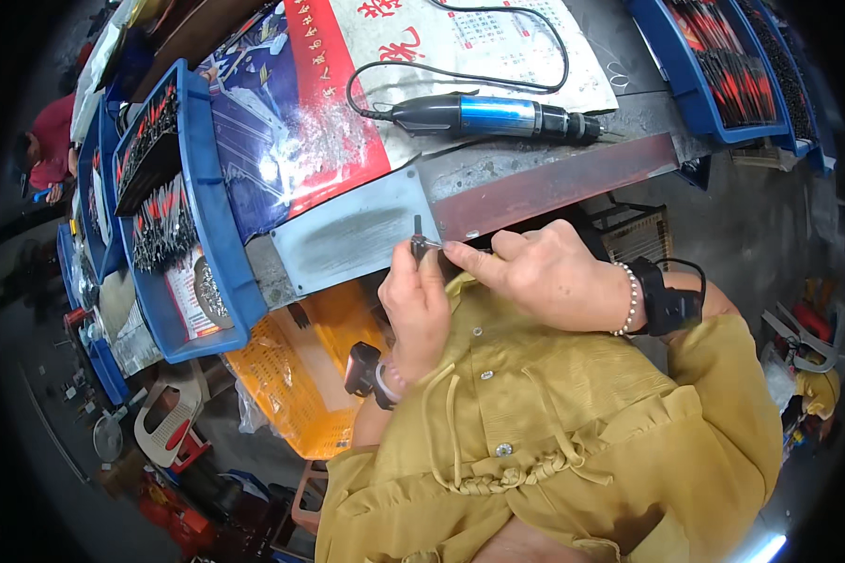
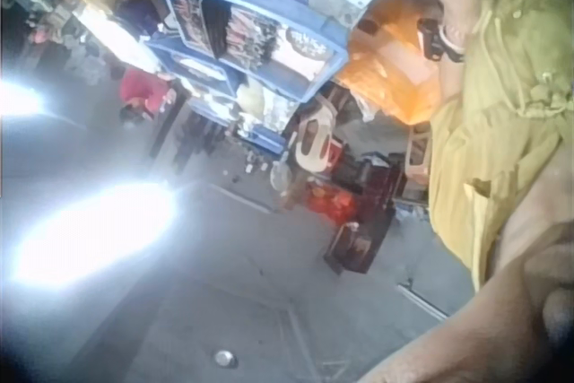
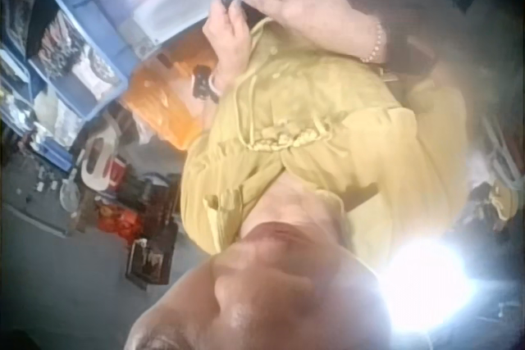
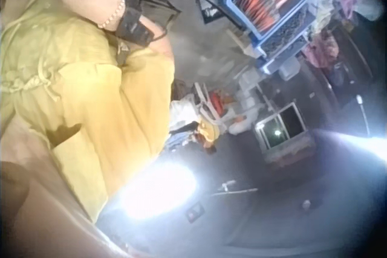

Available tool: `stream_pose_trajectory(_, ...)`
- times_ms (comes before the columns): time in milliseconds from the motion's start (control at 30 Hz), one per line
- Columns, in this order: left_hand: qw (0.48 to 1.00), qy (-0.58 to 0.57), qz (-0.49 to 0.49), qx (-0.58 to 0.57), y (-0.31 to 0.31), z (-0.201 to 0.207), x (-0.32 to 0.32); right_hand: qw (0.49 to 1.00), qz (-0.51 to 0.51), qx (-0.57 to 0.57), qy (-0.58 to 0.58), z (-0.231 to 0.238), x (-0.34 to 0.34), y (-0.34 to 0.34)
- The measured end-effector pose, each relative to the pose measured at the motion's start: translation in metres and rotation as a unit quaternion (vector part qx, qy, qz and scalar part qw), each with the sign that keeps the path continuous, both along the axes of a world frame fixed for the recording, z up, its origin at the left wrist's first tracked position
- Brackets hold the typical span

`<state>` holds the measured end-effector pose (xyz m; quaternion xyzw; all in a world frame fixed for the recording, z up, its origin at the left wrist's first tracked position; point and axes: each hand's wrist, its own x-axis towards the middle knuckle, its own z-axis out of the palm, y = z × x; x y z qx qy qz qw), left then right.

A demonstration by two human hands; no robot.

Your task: The person repeatedly picks small black cylindrical components from a yellow basket, uses a rotary tool to grind or shape the ends, and then uses a screwdriver to adjust or insert parts. The person places finished components back into the basket and continues the cycle.

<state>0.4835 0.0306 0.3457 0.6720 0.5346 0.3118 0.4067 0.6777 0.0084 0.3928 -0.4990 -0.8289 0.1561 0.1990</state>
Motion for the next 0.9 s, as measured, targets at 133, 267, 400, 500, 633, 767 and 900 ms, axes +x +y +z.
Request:
stream_pose_trajectory(133, 0.999, 0.022, 0.012, 0.022, 0.004, -0.008, -0.001, 0.982, -0.051, -0.092, 0.159, -0.018, -0.009, 0.002)
stream_pose_trajectory(267, 0.997, 0.052, 0.019, 0.051, 0.003, -0.013, -0.001, 0.909, -0.104, -0.18, 0.362, -0.042, -0.017, 0.0)
stream_pose_trajectory(400, 0.994, 0.077, 0.029, 0.068, 0.0, -0.018, 0.001, 0.806, -0.126, -0.268, 0.512, -0.054, -0.018, -0.003)
stream_pose_trajectory(500, 0.986, 0.101, 0.029, 0.131, -0.001, -0.022, 0.004, 0.66, -0.147, -0.447, 0.586, -0.05, -0.012, -0.001)
stream_pose_trajectory(633, 0.993, 0.078, 0.006, 0.085, 0.001, -0.012, 0.003, 0.659, -0.128, -0.522, 0.526, -0.026, 0.003, 0.007)
stream_pose_trajectory(767, 0.904, -0.329, 0.039, -0.27, -0.001, 0.021, -0.005, 0.922, -0.123, -0.146, 0.336, -0.001, 0.047, 0.004)
stream_pose_trajectory(900, 0.861, -0.399, 0.018, -0.316, 0.003, 0.051, -0.013, 0.95, -0.305, 0.065, 0.02, -0.019, 0.131, 0.029)
